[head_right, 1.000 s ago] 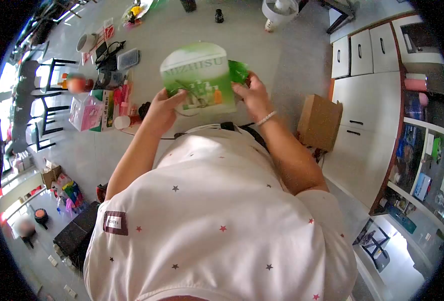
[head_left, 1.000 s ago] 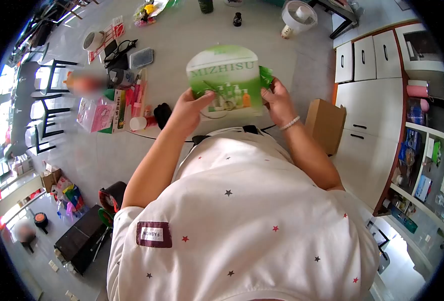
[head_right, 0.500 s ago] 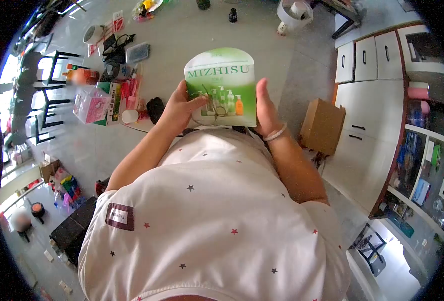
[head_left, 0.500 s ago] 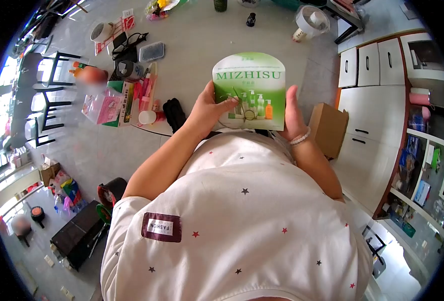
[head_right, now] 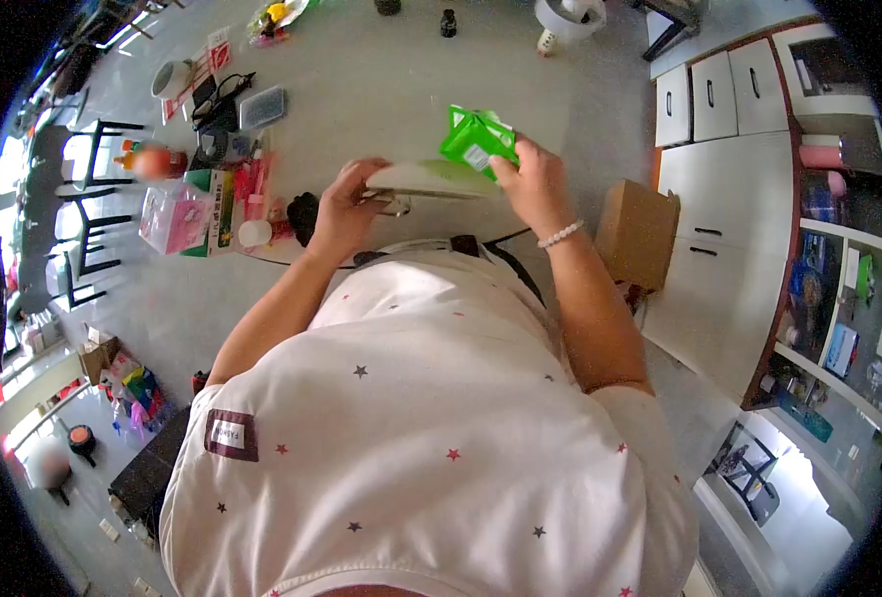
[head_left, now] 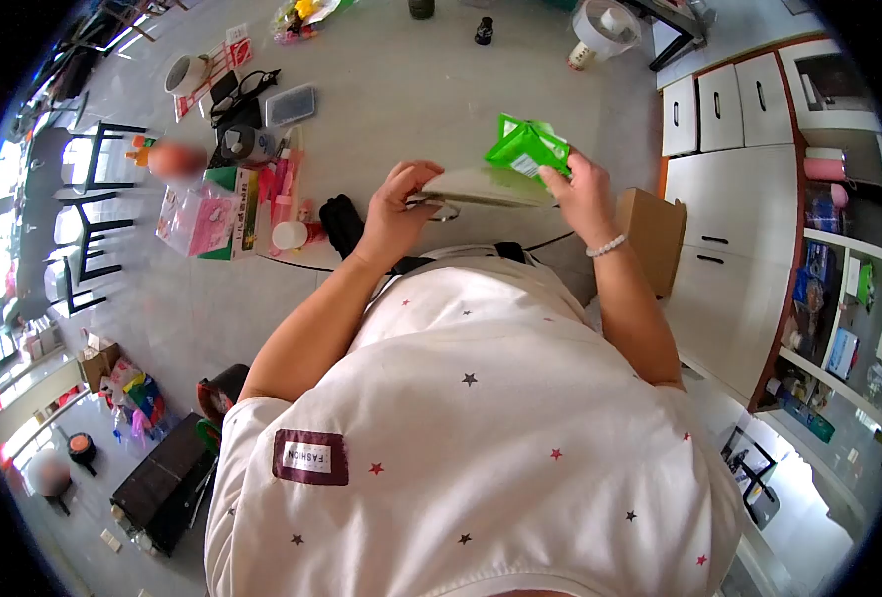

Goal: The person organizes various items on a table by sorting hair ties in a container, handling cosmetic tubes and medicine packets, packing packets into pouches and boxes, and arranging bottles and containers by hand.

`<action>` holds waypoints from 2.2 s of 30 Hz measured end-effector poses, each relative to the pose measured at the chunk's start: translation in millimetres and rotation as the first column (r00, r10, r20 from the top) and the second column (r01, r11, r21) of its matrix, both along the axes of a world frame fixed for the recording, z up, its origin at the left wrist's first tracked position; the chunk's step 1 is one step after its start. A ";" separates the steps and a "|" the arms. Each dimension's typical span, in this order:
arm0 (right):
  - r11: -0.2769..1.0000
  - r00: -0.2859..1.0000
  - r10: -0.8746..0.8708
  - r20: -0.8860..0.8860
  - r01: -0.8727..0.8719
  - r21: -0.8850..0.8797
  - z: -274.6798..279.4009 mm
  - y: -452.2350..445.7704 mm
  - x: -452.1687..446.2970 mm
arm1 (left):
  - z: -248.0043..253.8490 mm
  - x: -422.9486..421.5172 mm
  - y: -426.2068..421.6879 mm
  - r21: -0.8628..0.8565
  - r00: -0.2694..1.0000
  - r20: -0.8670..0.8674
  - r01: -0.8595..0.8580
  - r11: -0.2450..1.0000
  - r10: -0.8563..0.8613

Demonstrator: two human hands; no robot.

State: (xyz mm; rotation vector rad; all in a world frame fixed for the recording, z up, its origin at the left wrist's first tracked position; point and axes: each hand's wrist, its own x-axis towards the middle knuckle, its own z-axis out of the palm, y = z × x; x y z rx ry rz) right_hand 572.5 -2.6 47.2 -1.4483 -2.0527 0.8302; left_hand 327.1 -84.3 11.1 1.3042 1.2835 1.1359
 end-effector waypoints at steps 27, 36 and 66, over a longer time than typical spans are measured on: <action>0.965 0.901 -0.152 0.407 0.223 -0.135 -70.9 21.3 24.2 | 12.1 -1.1 -11.0 0.353 0.800 -0.590 0.374 0.858 -0.106; 0.982 0.930 -0.148 0.337 0.178 -0.061 -62.9 33.0 8.1 | 2.9 -3.3 -9.7 0.330 0.855 -0.514 0.274 0.903 -0.072; 0.990 0.990 0.134 0.032 -0.132 -0.048 9.6 6.2 -34.7 | -2.5 -39.7 60.1 -0.186 0.699 -0.715 -0.206 0.961 0.012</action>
